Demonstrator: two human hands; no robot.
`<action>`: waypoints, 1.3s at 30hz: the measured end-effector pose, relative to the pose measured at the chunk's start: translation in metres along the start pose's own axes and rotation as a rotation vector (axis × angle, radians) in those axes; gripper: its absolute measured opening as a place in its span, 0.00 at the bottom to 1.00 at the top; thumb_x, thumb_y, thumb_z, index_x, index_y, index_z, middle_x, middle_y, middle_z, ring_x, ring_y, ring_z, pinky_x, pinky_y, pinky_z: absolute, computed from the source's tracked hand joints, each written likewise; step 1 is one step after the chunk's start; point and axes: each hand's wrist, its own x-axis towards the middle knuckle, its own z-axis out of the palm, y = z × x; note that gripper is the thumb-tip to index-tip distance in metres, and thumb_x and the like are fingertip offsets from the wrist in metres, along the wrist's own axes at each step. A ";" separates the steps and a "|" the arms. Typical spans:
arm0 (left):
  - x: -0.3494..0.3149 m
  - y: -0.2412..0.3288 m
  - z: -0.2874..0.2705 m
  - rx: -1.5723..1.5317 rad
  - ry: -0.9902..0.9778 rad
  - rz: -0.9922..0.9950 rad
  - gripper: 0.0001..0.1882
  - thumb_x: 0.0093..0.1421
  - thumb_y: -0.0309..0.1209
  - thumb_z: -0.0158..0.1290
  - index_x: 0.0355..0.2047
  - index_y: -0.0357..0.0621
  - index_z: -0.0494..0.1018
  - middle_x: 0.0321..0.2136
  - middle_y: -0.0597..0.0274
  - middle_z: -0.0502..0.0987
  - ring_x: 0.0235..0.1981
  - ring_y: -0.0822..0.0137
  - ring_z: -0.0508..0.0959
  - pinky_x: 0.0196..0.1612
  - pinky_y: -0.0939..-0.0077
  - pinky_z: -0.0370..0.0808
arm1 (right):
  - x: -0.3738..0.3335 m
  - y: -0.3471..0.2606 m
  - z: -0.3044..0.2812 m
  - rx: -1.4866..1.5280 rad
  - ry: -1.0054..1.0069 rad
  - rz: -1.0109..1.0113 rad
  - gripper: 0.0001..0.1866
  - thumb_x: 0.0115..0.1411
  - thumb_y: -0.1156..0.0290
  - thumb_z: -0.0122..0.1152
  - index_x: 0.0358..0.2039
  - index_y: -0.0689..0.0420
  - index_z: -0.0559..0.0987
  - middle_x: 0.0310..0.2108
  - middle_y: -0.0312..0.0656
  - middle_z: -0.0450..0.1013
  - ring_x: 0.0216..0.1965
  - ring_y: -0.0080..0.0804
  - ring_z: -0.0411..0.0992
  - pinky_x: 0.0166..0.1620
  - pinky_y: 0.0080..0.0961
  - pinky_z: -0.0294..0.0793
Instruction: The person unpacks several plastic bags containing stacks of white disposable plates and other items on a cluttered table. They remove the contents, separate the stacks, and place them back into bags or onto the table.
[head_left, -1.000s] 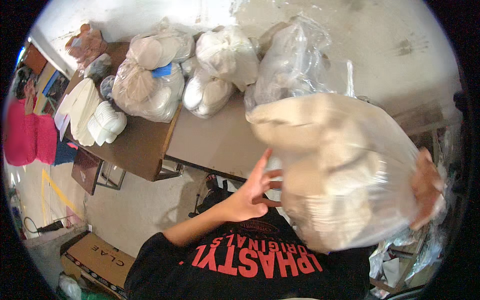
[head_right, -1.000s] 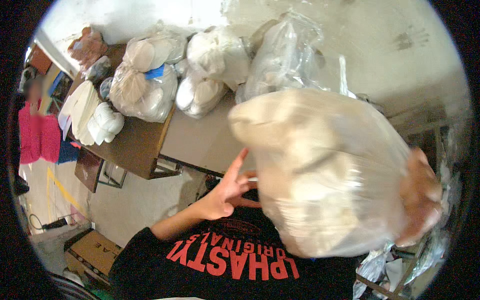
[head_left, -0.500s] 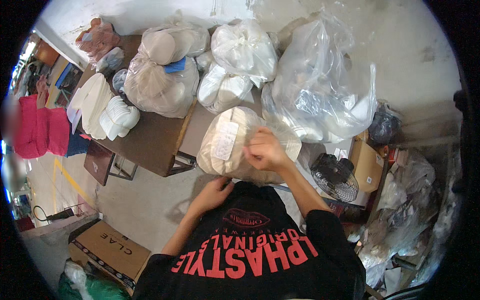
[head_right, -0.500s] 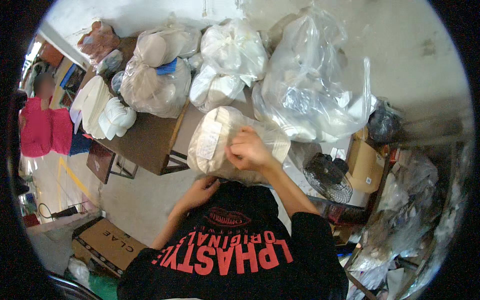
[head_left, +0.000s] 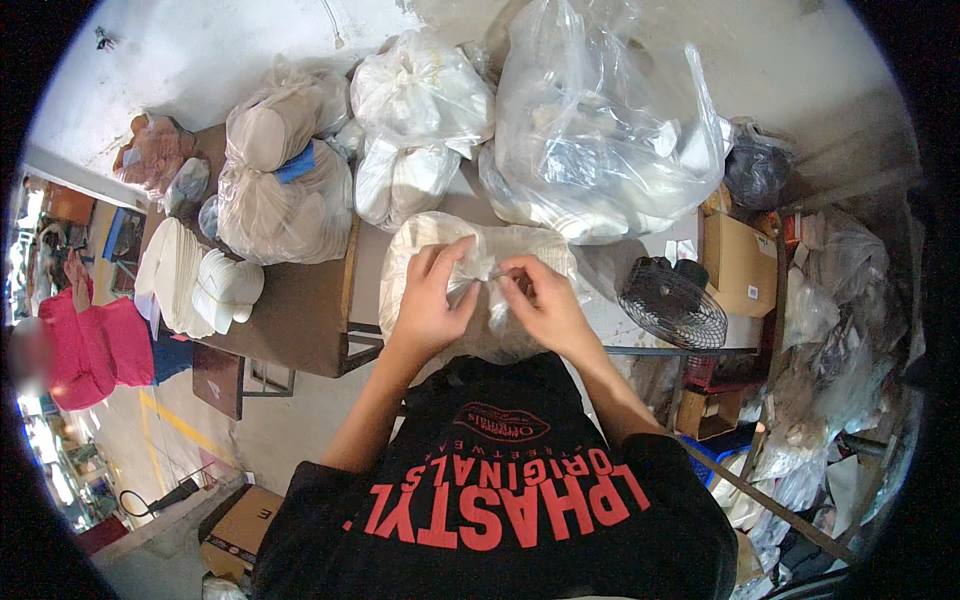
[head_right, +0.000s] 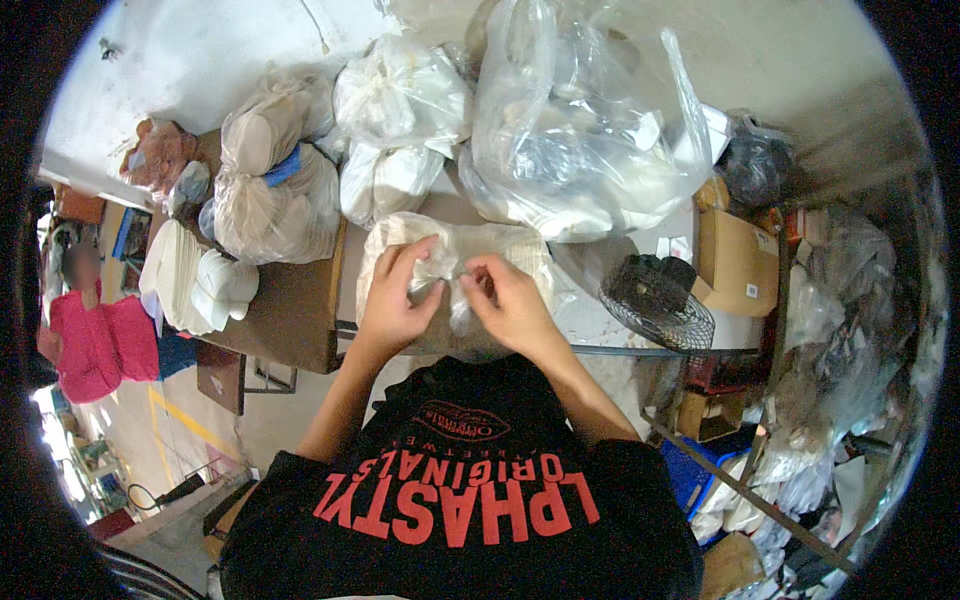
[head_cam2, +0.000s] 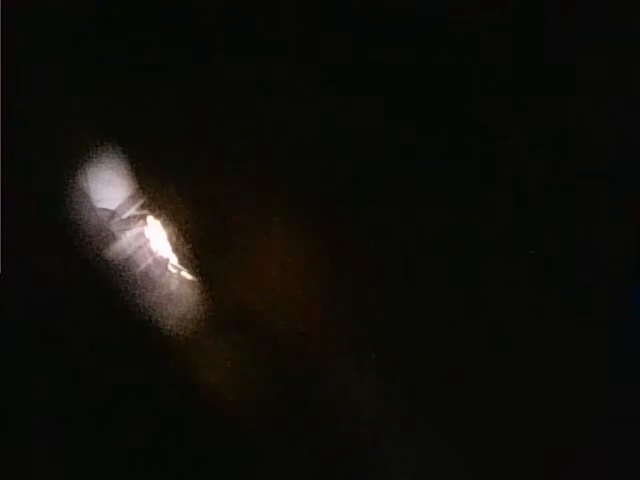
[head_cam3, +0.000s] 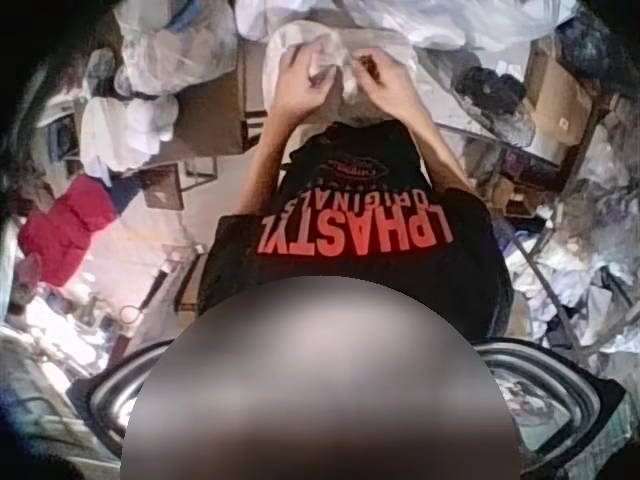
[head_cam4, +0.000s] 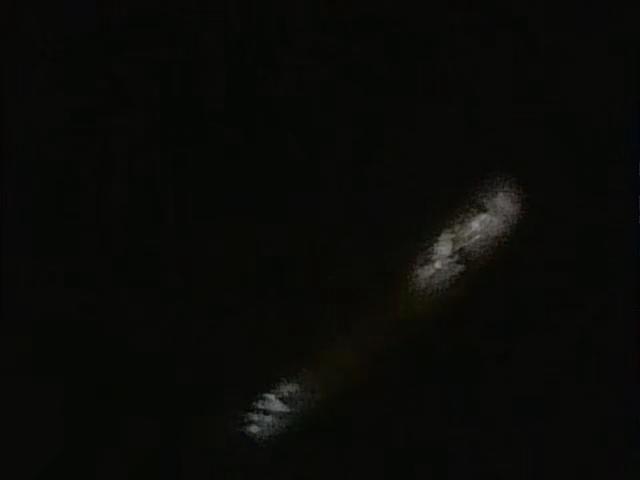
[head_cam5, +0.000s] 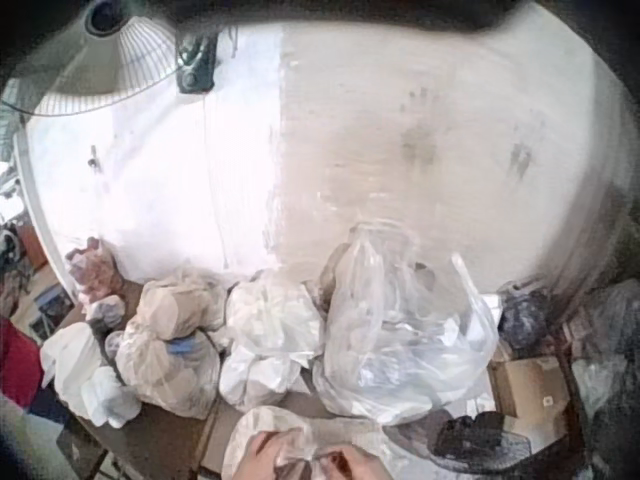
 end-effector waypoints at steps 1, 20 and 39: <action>0.001 -0.005 0.004 0.049 0.017 0.045 0.28 0.51 0.22 0.63 0.55 0.45 0.76 0.42 0.54 0.77 0.45 0.50 0.75 0.52 0.61 0.72 | 0.001 -0.001 0.005 0.020 -0.044 0.078 0.12 0.65 0.71 0.64 0.47 0.60 0.76 0.33 0.44 0.78 0.32 0.29 0.76 0.36 0.27 0.75; -0.003 -0.018 0.015 -0.094 0.090 -0.043 0.27 0.51 0.22 0.63 0.53 0.45 0.75 0.38 0.58 0.80 0.38 0.56 0.76 0.42 0.65 0.73 | 0.035 -0.033 -0.012 -0.176 0.046 -0.374 0.09 0.64 0.73 0.60 0.28 0.62 0.71 0.23 0.48 0.68 0.23 0.47 0.69 0.27 0.37 0.66; 0.012 -0.034 0.016 -0.001 0.111 0.059 0.12 0.53 0.26 0.63 0.39 0.43 0.78 0.34 0.58 0.81 0.35 0.51 0.75 0.41 0.60 0.71 | 0.030 -0.050 -0.009 -0.112 0.245 -0.107 0.12 0.64 0.67 0.66 0.27 0.58 0.74 0.18 0.39 0.68 0.18 0.33 0.66 0.28 0.31 0.68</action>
